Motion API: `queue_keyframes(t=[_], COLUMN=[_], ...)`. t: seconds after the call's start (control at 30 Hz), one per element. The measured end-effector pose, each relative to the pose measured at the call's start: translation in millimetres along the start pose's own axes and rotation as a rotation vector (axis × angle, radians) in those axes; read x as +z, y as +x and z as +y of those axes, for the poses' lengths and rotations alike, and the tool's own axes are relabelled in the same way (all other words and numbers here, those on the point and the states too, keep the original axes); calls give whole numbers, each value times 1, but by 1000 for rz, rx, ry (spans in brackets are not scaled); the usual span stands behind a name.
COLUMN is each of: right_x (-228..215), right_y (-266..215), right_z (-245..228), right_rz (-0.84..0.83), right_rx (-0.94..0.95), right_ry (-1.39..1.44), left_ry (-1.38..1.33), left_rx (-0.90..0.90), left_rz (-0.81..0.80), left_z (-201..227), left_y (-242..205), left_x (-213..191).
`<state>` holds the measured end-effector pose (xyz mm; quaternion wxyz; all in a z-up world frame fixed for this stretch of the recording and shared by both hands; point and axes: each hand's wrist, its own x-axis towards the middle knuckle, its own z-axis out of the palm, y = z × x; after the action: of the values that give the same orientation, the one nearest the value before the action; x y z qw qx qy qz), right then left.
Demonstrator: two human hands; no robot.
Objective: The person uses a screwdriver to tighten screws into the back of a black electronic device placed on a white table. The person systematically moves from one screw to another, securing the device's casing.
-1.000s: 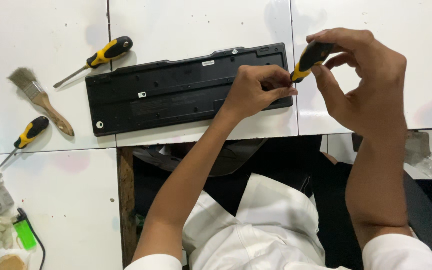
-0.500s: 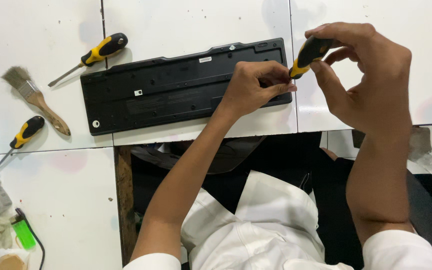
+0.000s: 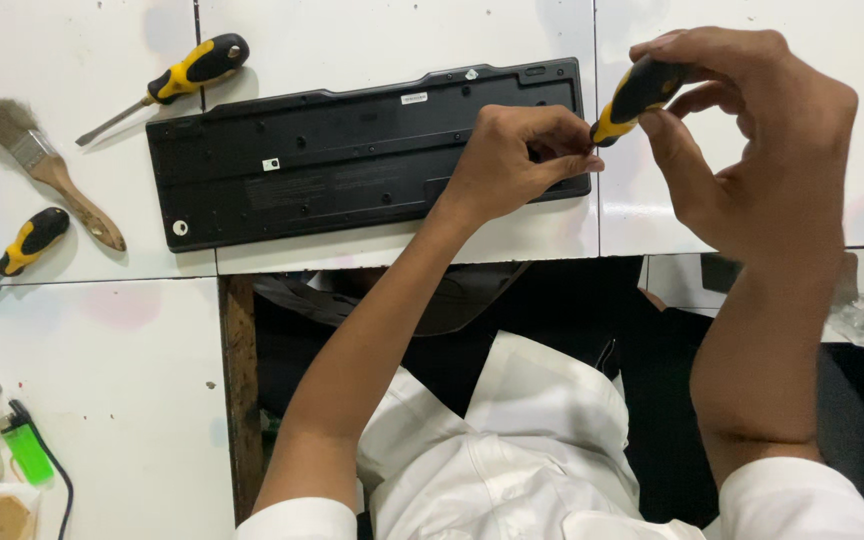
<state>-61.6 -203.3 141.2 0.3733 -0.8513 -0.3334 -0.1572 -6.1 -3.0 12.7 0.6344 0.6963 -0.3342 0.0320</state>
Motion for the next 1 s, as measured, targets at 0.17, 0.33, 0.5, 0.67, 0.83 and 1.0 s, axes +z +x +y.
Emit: queue_keyframes(t=[0.17, 0.33, 0.5, 0.67, 0.83, 1.0], right_x=[0, 0, -1, -4, -15, -22], right_y=[1, 0, 1, 0, 10, 11], right_z=[1, 0, -4, 0, -14, -10], right_rz=[-16, -27, -30, -47, -74, -146], right_rx=[-13, -9, -6, -53, -20, -42], right_ry=[-1, 3, -58, -165, -183, -99], left_ry=[13, 23, 43, 92, 89, 75], left_rx=[1, 19, 41, 96, 105, 46], left_rz=[8, -2, 6, 28, 1, -49], left_z=[1, 0, 1, -4, -4, -4], left_y=[0, -1, -1, -3, -4, -4], left_x=[0, -1, -2, 1, 3, 1])
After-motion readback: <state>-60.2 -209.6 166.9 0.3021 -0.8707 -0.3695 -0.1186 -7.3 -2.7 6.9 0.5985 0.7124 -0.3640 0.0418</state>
